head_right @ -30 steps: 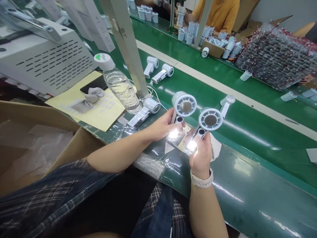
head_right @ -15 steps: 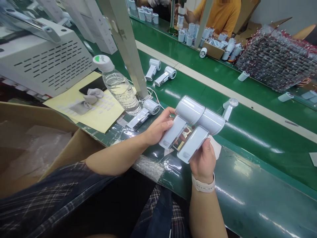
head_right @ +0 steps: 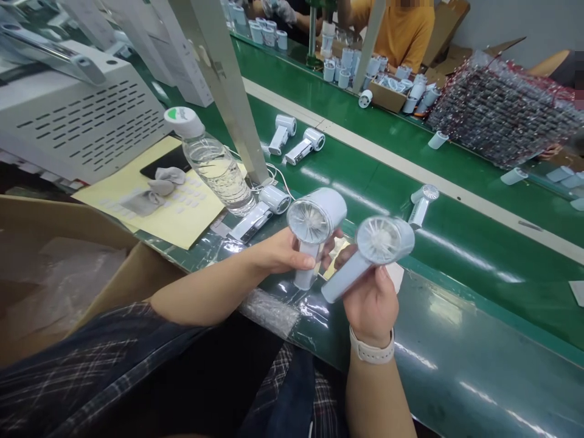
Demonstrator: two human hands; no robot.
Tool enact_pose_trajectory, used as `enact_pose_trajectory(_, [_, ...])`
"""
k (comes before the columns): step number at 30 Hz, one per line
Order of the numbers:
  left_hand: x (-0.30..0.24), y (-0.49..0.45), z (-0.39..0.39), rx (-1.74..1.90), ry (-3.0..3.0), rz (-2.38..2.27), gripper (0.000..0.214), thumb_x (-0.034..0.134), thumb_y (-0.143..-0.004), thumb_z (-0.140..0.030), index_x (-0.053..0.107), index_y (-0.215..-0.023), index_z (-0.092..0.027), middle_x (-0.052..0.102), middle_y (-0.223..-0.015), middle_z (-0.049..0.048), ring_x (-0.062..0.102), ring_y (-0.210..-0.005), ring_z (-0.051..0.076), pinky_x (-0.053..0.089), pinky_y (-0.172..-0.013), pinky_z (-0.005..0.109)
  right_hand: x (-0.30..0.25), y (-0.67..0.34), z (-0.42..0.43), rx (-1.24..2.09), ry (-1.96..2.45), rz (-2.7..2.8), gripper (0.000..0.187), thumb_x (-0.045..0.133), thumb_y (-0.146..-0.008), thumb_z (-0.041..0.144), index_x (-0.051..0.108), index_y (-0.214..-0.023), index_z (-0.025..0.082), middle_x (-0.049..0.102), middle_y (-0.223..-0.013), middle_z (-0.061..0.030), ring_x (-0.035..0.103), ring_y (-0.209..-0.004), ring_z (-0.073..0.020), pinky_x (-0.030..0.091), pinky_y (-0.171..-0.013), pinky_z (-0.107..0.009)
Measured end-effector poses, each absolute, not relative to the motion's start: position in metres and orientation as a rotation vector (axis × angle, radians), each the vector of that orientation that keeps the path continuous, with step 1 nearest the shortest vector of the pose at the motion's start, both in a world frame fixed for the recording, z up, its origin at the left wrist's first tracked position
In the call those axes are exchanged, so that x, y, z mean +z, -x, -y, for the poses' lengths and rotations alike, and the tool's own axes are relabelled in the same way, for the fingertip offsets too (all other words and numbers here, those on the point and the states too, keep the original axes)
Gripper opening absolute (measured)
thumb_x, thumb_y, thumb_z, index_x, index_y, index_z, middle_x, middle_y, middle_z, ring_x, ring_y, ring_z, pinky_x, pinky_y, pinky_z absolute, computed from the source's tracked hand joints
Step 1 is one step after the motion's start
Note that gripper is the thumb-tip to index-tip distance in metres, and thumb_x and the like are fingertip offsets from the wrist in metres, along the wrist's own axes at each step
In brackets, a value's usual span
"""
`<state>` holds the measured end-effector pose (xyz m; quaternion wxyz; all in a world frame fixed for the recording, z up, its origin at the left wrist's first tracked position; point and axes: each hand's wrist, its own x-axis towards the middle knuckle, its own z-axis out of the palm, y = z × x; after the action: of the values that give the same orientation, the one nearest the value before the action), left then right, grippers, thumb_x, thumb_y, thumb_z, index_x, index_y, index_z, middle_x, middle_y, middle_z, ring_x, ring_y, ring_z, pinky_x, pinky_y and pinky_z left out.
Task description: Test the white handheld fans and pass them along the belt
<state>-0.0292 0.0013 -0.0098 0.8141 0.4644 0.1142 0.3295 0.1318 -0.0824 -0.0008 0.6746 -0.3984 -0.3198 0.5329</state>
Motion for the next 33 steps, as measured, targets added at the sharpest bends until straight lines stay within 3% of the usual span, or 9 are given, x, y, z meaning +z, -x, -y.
enact_pose_trajectory(4, [-0.014,0.026,-0.004,0.743,-0.899,-0.333,0.049,0.087,-0.066,-0.040,0.060,-0.099,-0.016,0.061,-0.085,0.0020,0.059,-0.071,0.011,0.049,-0.069,0.028,0.001,-0.133,0.078,1.275,0.884,0.710,0.043,0.052,-0.087,0.051,0.071,-0.111,0.020,0.056,-0.073,-0.0028,0.051,-0.063,-0.0172,0.049,-0.057,-0.034])
enact_pose_trajectory(10, [-0.017,0.025,-0.010,0.761,-0.802,-0.196,0.041,0.073,-0.072,-0.043,0.058,-0.098,-0.015,0.069,-0.091,0.0088,0.067,-0.078,0.020,0.052,-0.069,0.032,-0.001,-0.134,0.077,1.308,0.814,0.722,0.032,0.051,-0.086,0.052,0.064,-0.081,0.023,0.059,-0.070,-0.0026,0.052,-0.056,-0.0162,0.045,-0.050,-0.032])
enact_pose_trajectory(15, [-0.016,0.026,-0.011,0.777,-0.791,-0.227,0.041,0.074,-0.074,-0.032,0.056,-0.108,-0.018,0.073,-0.097,0.0087,0.072,-0.086,0.023,0.055,-0.079,0.036,0.000,-0.138,0.077,1.241,0.807,0.664,0.027,0.062,-0.081,0.047,0.069,-0.097,0.026,0.064,-0.085,-0.0034,0.060,-0.067,-0.0192,0.045,-0.047,-0.030])
enact_pose_trajectory(18, [-0.014,0.027,-0.010,0.748,-0.845,-0.259,0.048,0.080,-0.073,-0.034,0.058,-0.113,-0.018,0.073,-0.098,0.0091,0.072,-0.087,0.022,0.054,-0.076,0.032,0.001,-0.140,0.078,1.186,0.815,0.664,0.026,0.067,-0.079,0.045,0.069,-0.098,0.027,0.064,-0.086,-0.0033,0.061,-0.074,-0.0213,0.049,-0.051,-0.032])
enact_pose_trajectory(21, [-0.015,0.026,-0.009,0.736,-0.898,-0.275,0.054,0.087,-0.069,-0.040,0.060,-0.109,-0.016,0.073,-0.093,0.0082,0.071,-0.084,0.019,0.055,-0.075,0.031,0.000,-0.140,0.079,1.118,0.833,0.634,0.029,0.065,-0.082,0.046,0.071,-0.102,0.026,0.068,-0.090,-0.0037,0.065,-0.080,-0.0228,0.057,-0.068,-0.041])
enact_pose_trajectory(24, [-0.017,0.025,-0.009,0.751,-0.938,-0.292,0.063,0.093,-0.060,-0.044,0.058,-0.105,-0.017,0.073,-0.091,0.0062,0.070,-0.083,0.018,0.054,-0.076,0.031,-0.003,-0.139,0.079,1.079,0.854,0.572,0.029,0.061,-0.087,0.044,0.070,-0.107,0.027,0.072,-0.096,-0.0032,0.068,-0.087,-0.0229,0.057,-0.080,-0.044])
enact_pose_trajectory(33, [-0.018,0.023,-0.011,0.754,-0.943,-0.388,0.075,0.093,-0.049,-0.058,0.050,-0.096,-0.019,0.065,-0.080,-0.0006,0.061,-0.063,0.010,0.047,-0.062,0.023,-0.013,-0.135,0.071,1.093,0.891,0.503,0.023,0.065,-0.086,0.036,0.067,-0.107,0.026,0.074,-0.084,-0.0008,0.069,-0.073,-0.0197,0.058,-0.069,-0.038])
